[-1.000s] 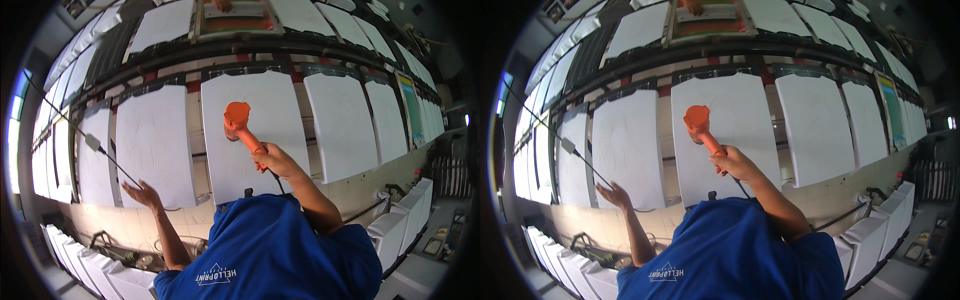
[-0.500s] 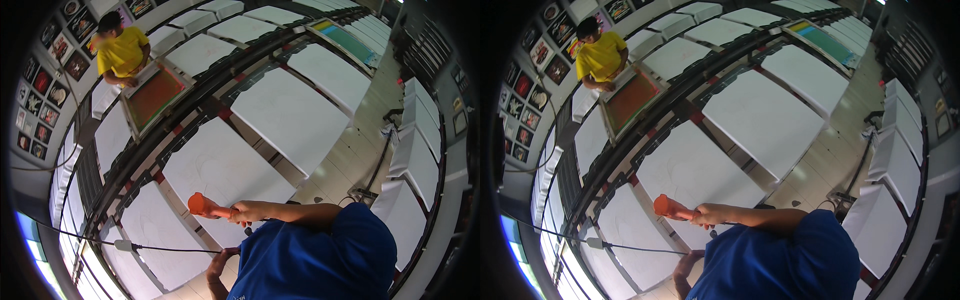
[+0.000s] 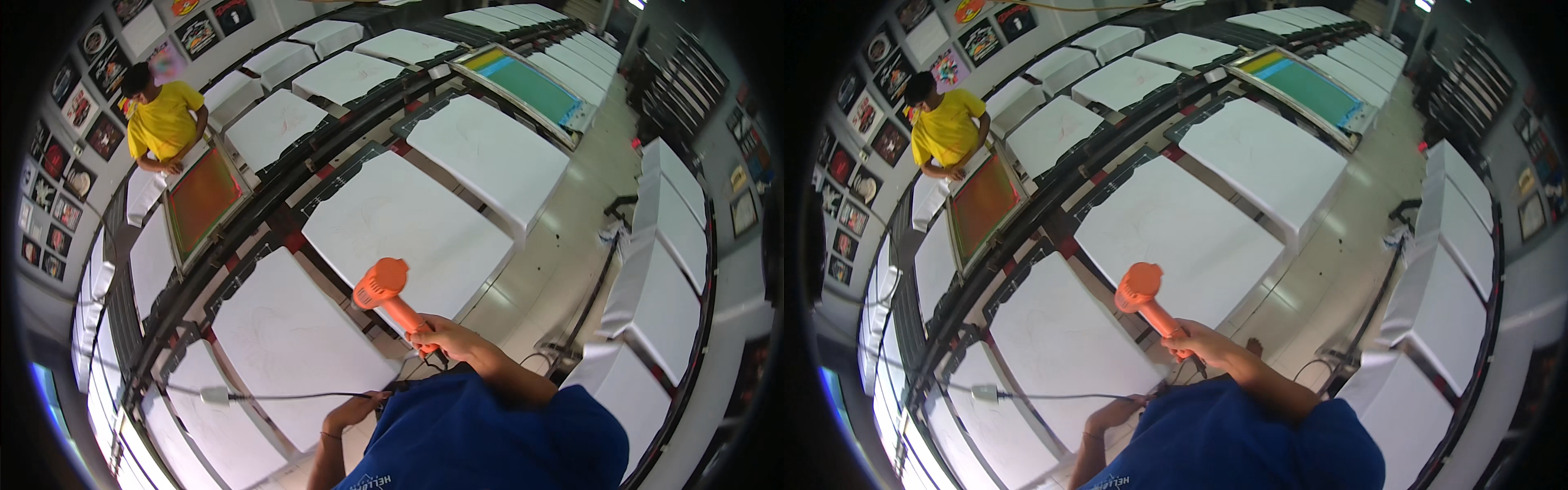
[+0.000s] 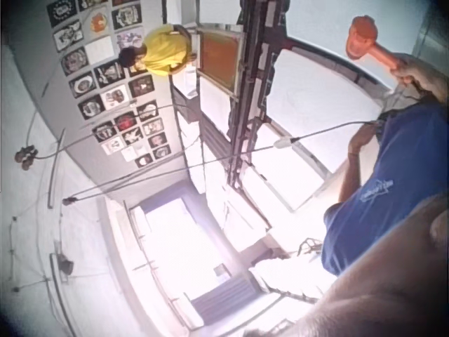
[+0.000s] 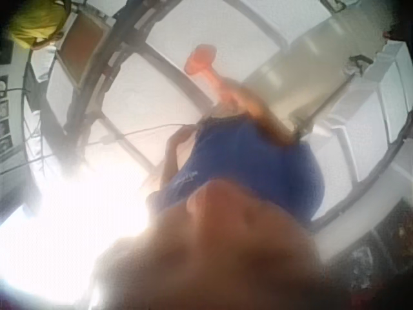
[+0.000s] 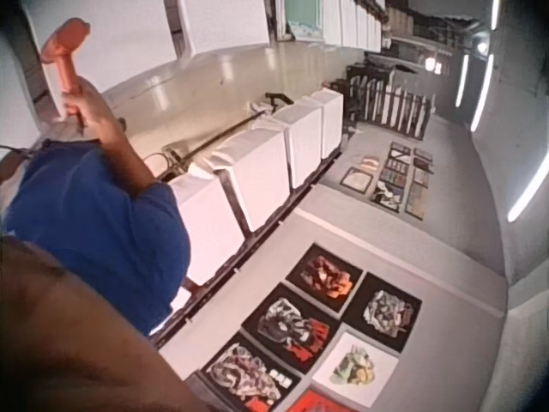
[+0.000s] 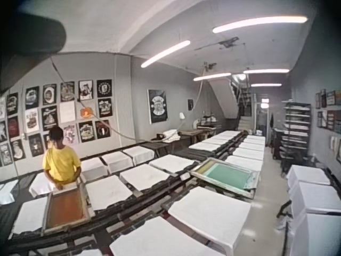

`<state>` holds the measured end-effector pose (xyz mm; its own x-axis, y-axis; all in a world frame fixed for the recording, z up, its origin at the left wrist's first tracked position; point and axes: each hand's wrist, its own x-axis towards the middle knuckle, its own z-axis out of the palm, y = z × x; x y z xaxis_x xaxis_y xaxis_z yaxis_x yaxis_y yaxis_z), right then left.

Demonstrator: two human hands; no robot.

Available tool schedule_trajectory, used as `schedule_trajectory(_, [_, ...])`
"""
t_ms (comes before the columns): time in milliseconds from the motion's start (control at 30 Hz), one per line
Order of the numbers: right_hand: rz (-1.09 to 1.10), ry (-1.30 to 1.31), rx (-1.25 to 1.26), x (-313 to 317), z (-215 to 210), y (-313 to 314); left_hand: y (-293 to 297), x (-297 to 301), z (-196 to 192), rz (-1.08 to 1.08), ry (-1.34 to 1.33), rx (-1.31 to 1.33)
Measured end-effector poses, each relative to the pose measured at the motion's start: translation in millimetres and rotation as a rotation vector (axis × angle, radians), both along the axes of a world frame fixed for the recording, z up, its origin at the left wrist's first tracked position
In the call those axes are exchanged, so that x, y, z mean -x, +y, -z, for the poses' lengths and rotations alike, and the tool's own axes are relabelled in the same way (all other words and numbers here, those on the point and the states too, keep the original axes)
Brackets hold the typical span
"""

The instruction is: The person uses a heat gun to apply heat to white t-shirts laid out on a drying rack. They move the heat gun across the surface of the shirts while occasionally touching the fabric with their other hand.

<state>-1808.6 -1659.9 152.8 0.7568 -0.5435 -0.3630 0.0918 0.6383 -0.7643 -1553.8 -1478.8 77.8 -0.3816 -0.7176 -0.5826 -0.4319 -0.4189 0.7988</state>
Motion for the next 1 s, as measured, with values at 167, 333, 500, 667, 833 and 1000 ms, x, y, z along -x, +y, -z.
schedule_trajectory(167, [0.048,0.063,-0.042,94,-12,-64,-6,31,59,-0.054,-0.426,0.176])
schedule_trajectory(333, [0.019,0.176,-0.048,124,-11,-124,-10,80,47,-0.872,-0.598,0.065])
schedule_trajectory(500, [-0.031,0.285,0.144,90,-15,-180,-15,114,54,-1.076,-0.832,0.179])
schedule_trajectory(667, [-0.138,0.34,0.399,42,-63,-229,-20,136,90,-1.14,-1.22,0.55])
schedule_trajectory(833, [-0.316,0.433,0.566,-21,-106,-279,-28,140,88,-1.233,-1.234,0.577])
schedule_trajectory(1000, [-0.416,0.481,0.604,-97,-95,-326,-27,138,84,-1.299,-1.178,0.496])
